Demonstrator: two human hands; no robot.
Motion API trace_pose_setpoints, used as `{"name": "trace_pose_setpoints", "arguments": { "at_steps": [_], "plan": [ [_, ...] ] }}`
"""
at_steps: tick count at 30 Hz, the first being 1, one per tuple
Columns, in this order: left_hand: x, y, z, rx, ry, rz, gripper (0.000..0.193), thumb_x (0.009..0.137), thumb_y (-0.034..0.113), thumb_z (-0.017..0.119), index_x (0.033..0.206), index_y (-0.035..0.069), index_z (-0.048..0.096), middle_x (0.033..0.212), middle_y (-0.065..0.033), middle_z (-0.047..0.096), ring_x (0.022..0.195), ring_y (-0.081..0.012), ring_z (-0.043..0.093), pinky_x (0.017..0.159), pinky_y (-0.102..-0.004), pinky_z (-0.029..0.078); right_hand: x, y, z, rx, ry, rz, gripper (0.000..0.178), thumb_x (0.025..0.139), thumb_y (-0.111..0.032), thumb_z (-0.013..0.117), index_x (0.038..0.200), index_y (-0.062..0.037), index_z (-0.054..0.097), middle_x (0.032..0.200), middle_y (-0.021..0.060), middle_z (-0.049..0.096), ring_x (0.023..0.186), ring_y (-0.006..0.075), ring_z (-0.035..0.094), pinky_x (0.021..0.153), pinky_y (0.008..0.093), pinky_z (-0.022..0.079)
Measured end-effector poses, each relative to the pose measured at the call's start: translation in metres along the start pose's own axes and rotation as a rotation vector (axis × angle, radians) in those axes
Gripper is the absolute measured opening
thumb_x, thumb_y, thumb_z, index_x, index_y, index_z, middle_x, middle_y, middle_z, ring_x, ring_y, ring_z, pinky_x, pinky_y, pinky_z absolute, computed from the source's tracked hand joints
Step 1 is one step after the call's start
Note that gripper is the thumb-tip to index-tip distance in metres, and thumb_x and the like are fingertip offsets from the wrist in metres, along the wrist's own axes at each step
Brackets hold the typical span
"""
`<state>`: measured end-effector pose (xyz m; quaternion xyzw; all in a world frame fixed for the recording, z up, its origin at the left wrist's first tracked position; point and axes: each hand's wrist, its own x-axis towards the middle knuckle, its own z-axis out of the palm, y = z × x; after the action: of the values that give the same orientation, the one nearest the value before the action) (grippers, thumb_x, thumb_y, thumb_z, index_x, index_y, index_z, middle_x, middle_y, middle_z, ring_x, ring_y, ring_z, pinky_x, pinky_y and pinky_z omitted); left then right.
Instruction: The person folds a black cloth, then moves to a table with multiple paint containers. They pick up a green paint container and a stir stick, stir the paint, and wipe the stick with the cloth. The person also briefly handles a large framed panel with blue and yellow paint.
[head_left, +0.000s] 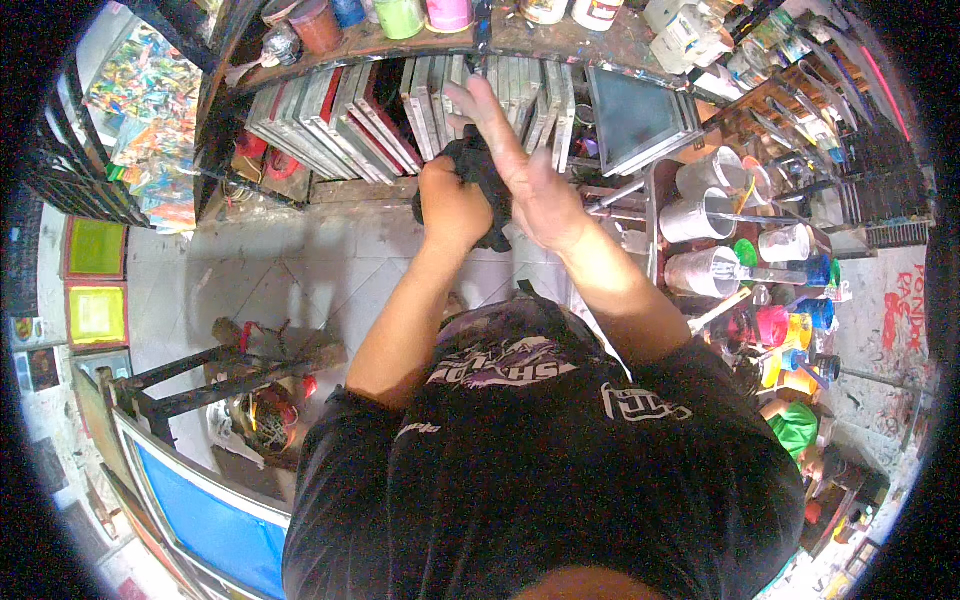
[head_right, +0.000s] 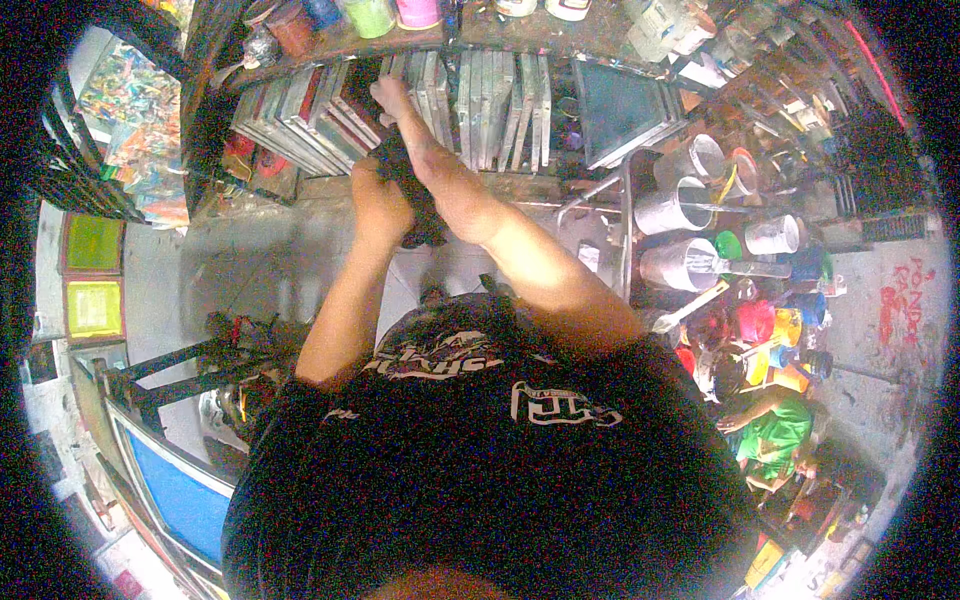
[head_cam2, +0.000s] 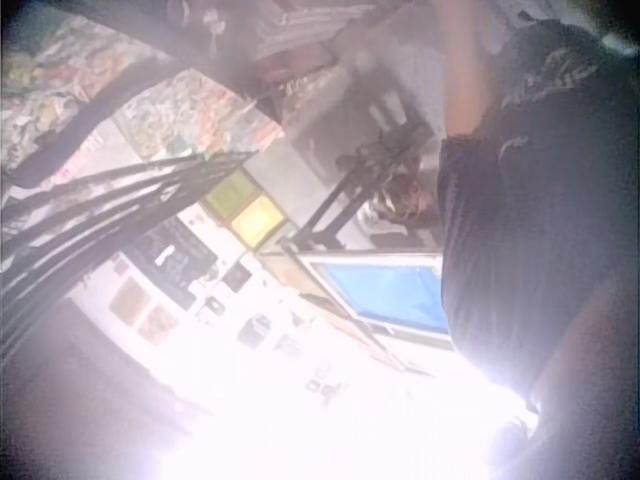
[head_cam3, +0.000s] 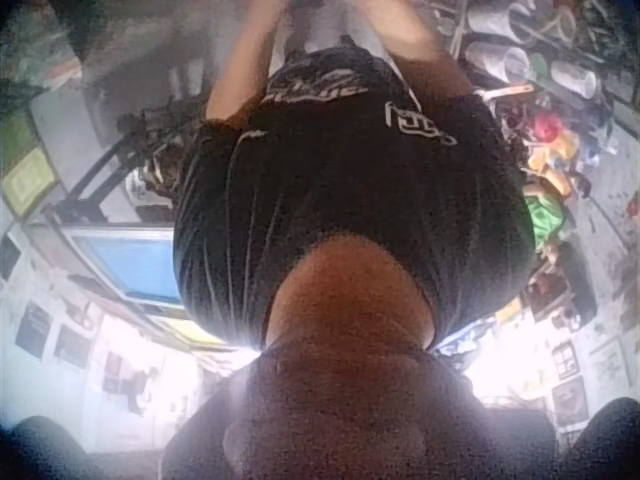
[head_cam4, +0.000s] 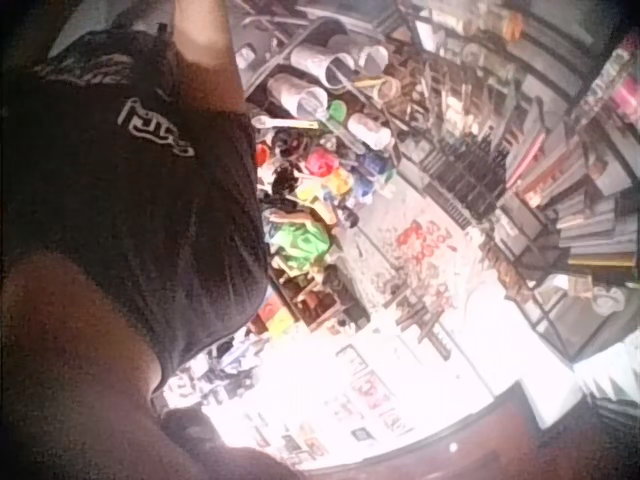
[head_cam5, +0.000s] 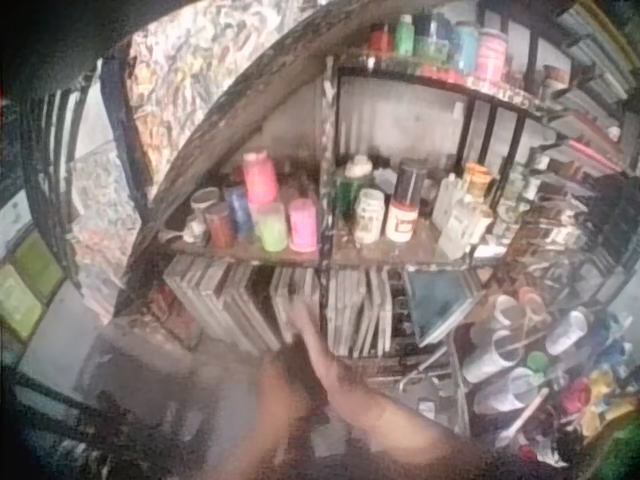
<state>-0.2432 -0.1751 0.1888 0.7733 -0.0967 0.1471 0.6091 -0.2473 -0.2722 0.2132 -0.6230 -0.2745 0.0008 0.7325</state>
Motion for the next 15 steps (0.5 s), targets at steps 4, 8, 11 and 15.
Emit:
{"name": "trace_pose_setpoints", "arguments": {
  "at_steps": [4, 8, 11, 15],
  "plan": [
    [0.006, -0.007, -0.022, -0.302, 0.016, -0.195, 0.02, 0.068, -0.006, 0.045, 0.084, -0.002, 0.056, 0.072, -0.0075, 0.059, 0.067, -0.0164, 0.057, 0.063, -0.0286, 0.046, -0.004, -0.001, 0.002, 0.131, -0.062, 0.059, 0.094, 0.071, -0.075, 0.024, 0.136, -0.0158, -0.007, 0.142, 0.0151, 0.002, 0.13, 0.0285, 0.003, 0.103, 0.0426, 0.002],
    [-0.002, 0.002, -0.037, -0.157, -0.137, -0.11, 0.018, 0.068, -0.007, 0.044, 0.08, -0.001, 0.055, 0.072, -0.0089, 0.058, 0.066, -0.0181, 0.055, 0.061, -0.0299, 0.045, -0.006, -0.005, -0.016, -1.037, -0.045, 0.026, 0.105, 0.061, -0.03, 0.066, 0.135, -0.004, -0.005, 0.139, 0.0224, 0.005, 0.129, 0.0346, 0.006, 0.102, 0.0487, 0.007],
    [0.002, -0.016, -0.029, 0.039, -0.227, 0.065, 0.009, 0.061, -0.002, 0.045, 0.066, -0.004, 0.052, 0.059, -0.0214, 0.052, 0.058, -0.0332, 0.054, 0.056, -0.0381, 0.041, -0.005, -0.004, 0.01, -1.156, -0.07, 0.255, 0.099, 0.056, -0.018, 0.063, 0.132, 0.0016, 0.003, 0.138, 0.024, 0.007, 0.128, 0.0373, 0.012, 0.098, 0.0561, 0.014],
    [0.012, 0.004, -0.026, 0.132, -0.027, -0.036, 0.008, 0.063, 0.0, 0.044, 0.064, -0.004, 0.051, 0.058, -0.0206, 0.053, 0.054, -0.0329, 0.053, 0.052, -0.0379, 0.041, -0.015, 0.007, 0.02, -1.245, -0.144, 0.289, 0.095, 0.056, -0.017, 0.063, 0.131, 0.0034, 0.009, 0.138, 0.0233, 0.007, 0.127, 0.0384, 0.013, 0.094, 0.0615, 0.017]
  ]
}}
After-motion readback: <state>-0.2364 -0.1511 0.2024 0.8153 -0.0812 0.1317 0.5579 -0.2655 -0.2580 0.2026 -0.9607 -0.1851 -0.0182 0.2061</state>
